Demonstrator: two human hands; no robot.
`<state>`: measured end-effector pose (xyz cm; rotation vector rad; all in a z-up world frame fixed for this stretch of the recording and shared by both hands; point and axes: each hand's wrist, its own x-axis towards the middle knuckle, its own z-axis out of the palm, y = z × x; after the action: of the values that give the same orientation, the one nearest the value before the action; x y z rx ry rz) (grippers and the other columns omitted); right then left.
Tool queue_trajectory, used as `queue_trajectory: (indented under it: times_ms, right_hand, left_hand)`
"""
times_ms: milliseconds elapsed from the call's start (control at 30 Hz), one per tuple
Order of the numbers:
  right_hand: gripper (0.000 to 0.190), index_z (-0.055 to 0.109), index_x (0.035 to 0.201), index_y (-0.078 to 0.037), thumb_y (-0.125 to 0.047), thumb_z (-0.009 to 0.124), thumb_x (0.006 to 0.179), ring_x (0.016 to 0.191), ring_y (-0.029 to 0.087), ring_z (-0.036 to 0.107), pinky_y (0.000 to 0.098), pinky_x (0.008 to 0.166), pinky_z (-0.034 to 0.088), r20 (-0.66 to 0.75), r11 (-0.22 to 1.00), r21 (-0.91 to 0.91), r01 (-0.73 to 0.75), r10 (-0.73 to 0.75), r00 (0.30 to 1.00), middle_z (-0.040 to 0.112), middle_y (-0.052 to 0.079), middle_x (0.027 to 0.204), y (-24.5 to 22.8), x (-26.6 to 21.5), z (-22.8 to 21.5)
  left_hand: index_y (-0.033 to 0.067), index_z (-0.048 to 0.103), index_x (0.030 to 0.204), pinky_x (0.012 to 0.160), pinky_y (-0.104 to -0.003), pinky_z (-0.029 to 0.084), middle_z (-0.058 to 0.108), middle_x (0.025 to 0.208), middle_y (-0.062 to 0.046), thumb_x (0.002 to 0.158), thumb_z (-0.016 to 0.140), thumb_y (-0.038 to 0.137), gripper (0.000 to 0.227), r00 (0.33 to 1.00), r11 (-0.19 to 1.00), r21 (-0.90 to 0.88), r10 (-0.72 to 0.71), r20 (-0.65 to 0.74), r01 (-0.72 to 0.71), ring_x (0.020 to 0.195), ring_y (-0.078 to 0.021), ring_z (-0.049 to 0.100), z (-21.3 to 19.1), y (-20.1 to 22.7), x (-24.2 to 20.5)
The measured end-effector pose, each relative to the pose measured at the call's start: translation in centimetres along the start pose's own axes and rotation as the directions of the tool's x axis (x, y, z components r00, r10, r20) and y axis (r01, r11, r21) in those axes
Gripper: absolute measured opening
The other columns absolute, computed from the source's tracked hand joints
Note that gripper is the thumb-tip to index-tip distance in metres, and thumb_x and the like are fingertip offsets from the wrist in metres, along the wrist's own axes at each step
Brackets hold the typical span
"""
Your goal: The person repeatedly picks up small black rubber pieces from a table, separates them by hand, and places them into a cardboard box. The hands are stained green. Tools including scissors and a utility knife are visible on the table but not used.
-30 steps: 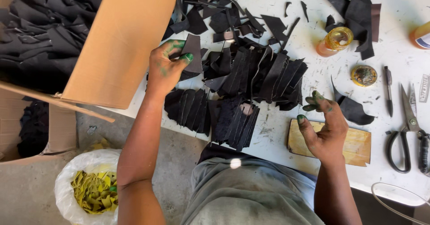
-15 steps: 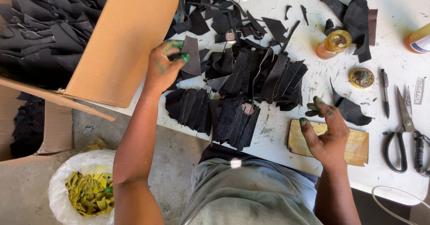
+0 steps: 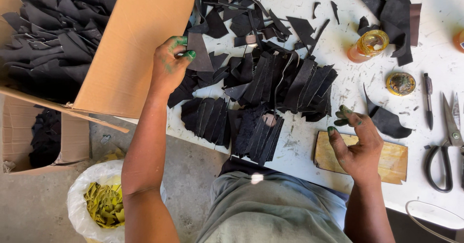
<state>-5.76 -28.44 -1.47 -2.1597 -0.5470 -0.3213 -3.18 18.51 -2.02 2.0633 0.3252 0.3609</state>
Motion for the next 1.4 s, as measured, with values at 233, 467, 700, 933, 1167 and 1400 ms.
queue_trajectory:
  times_ms: [233,467,700,933,1167,1400]
  right_hand:
    - [0.035,0.068,0.125,0.003,-0.008,0.077,0.093,0.107,0.025,0.068,0.0323,0.094,0.053,0.005,1.0,-0.003,0.008,-0.008,1.0,0.069,0.017,0.116,0.0,-0.2,0.1]
    - [0.034,0.068,0.125,0.002,-0.009,0.077,0.094,0.106,0.025,0.069,0.0325,0.093,0.053,0.016,1.0,-0.004,0.018,-0.018,1.0,0.069,0.016,0.115,-0.2,-0.5,0.2]
    - [0.035,0.07,0.123,0.001,-0.008,0.077,0.089,0.102,0.026,0.07,0.0332,0.089,0.054,0.006,0.999,-0.041,0.031,-0.031,1.0,0.07,0.016,0.113,0.1,-0.5,-0.1]
    - [0.031,0.07,0.117,-0.002,-0.012,0.088,0.093,0.104,0.024,0.07,0.0319,0.091,0.056,-0.009,0.948,-0.299,0.111,-0.119,0.993,0.071,0.015,0.117,2.1,5.0,-3.3]
    - [0.05,0.08,0.119,-0.02,-0.032,0.091,0.072,0.128,0.038,0.049,0.0516,0.105,0.039,0.215,0.783,-0.586,0.208,-0.097,0.972,0.055,0.016,0.142,6.7,16.8,-3.9]
    - [0.049,0.083,0.108,-0.025,-0.045,0.092,0.064,0.124,0.029,0.045,0.0471,0.109,0.035,0.392,0.713,-0.696,0.079,0.285,0.875,0.056,0.003,0.138,10.1,20.1,-1.1]
  left_hand:
    - [-0.0037,0.061,0.128,0.074,-0.024,0.055,0.077,0.105,-0.013,0.087,0.073,-0.001,0.043,1.0,1.0,0.003,-0.019,0.016,0.019,0.081,-0.0122,0.069,0.0,1.5,-0.5]
    - [-0.0034,0.06,0.109,0.081,-0.027,0.057,0.071,0.104,-0.012,0.09,0.069,-0.012,0.023,0.989,0.968,-0.204,0.138,-0.06,-0.147,0.092,-0.0119,0.066,-0.7,0.1,-1.1]
    - [-0.003,0.065,0.1,0.086,-0.047,0.053,0.066,0.107,-0.021,0.076,0.06,-0.016,0.028,0.884,0.8,0.377,0.405,0.233,-0.466,0.102,-0.0429,0.064,-0.3,-2.1,-2.9]
    - [-0.0017,0.067,0.103,0.086,-0.051,0.053,0.066,0.109,-0.02,0.08,0.059,-0.008,0.025,0.893,0.813,0.37,0.396,0.214,-0.449,0.101,-0.0431,0.063,-0.6,-1.9,-0.6]
    - [0.0029,0.073,0.097,0.083,-0.054,0.058,0.072,0.101,-0.028,0.086,0.069,0.009,0.013,0.957,0.588,0.78,-0.032,0.287,-0.214,0.096,-0.0458,0.07,9.0,-3.0,12.2]
    - [0.0024,0.074,0.087,0.076,-0.052,0.061,0.074,0.093,-0.026,0.083,0.068,0.006,0.008,0.911,0.456,0.805,0.032,0.412,-0.38,0.085,-0.044,0.073,9.6,-5.6,13.7]
